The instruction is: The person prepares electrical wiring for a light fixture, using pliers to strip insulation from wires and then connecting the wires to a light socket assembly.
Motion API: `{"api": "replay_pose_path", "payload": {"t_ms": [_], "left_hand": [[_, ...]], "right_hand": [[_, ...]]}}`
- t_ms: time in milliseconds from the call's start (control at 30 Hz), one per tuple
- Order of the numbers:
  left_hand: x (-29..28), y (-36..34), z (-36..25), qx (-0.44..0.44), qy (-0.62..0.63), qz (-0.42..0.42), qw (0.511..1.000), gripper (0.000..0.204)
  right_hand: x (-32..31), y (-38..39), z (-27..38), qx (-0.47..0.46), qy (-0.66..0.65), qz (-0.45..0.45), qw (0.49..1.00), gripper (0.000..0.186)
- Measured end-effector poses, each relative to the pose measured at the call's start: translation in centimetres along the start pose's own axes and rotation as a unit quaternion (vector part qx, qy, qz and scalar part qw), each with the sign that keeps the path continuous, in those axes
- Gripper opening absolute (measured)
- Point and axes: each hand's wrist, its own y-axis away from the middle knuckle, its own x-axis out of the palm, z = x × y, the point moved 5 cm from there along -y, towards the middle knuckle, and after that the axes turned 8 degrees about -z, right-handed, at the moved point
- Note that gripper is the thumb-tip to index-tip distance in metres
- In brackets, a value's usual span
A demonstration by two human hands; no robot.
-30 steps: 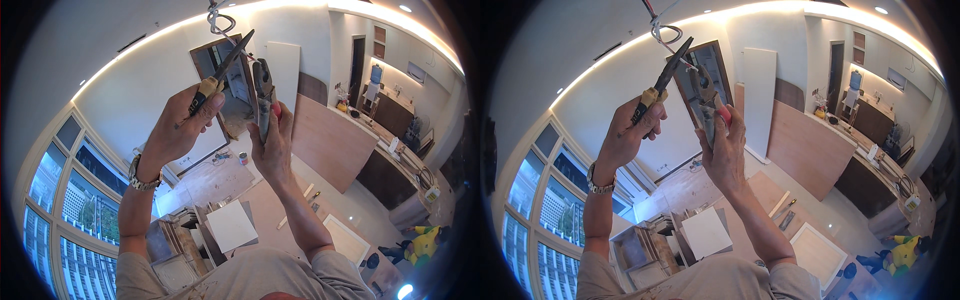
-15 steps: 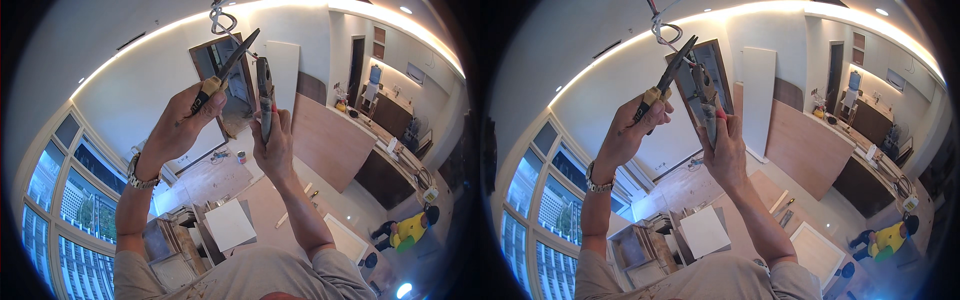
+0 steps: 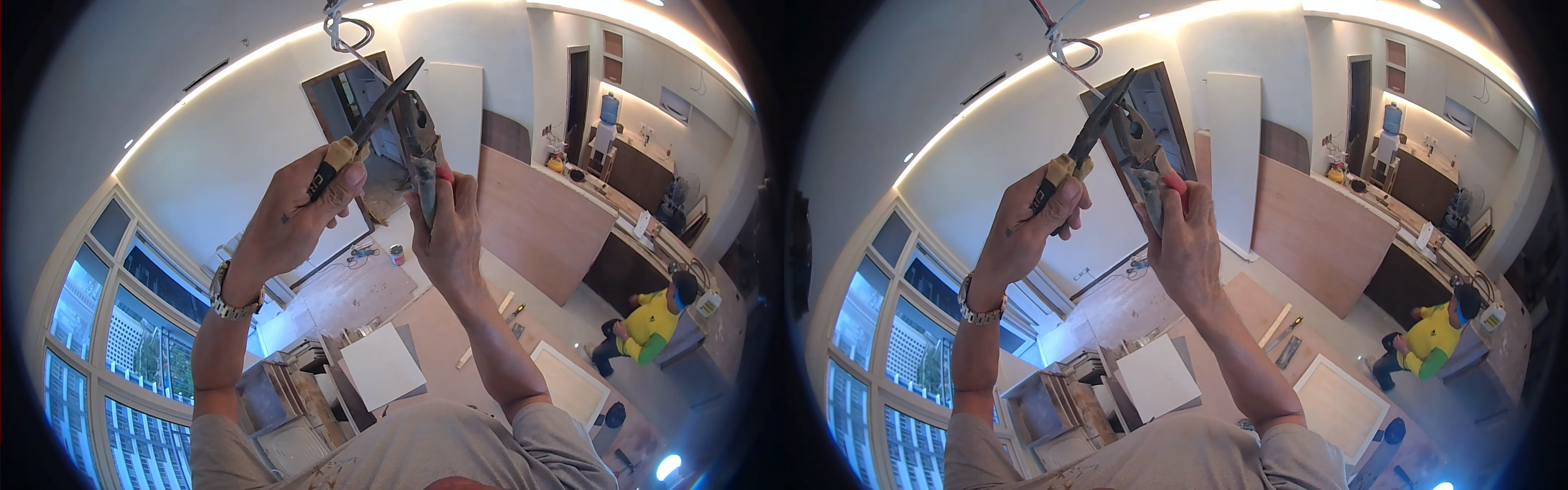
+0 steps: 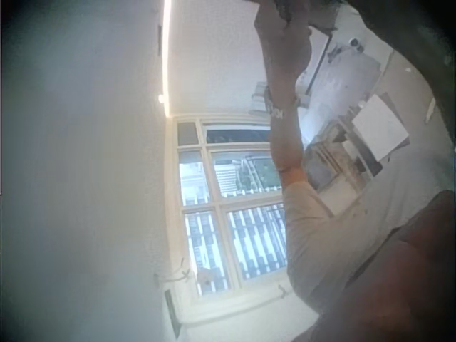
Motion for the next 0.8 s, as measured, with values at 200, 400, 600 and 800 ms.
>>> {"api": "replay_pose_path", "payload": {"t_ms": [200,400,600,800], "left_hand": [[0.8,-0.3,-0.3,0.003,0.082,0.017,0.996,0.046],[0.9,-0.2,-0.3,-0.022,0.169,0.049,0.984,0.046],[1.3,-0.1,-0.8,-0.038,0.247,0.078,0.965,0.044],[2.2,-0.2,-0.7,-0.055,0.219,0.083,0.971,0.040]], "right_hand": [[0.3,-0.6,-0.1,-0.091,0.104,-0.092,0.986,0.047],[0.8,-4.0,0.9,-0.133,0.119,-0.124,0.976,0.046],[2.1,-5.4,-1.0,-0.130,0.016,-0.069,0.989,0.044],[3.2,-4.4,-0.7,-0.058,0.001,-0.098,0.993,0.050]]}}
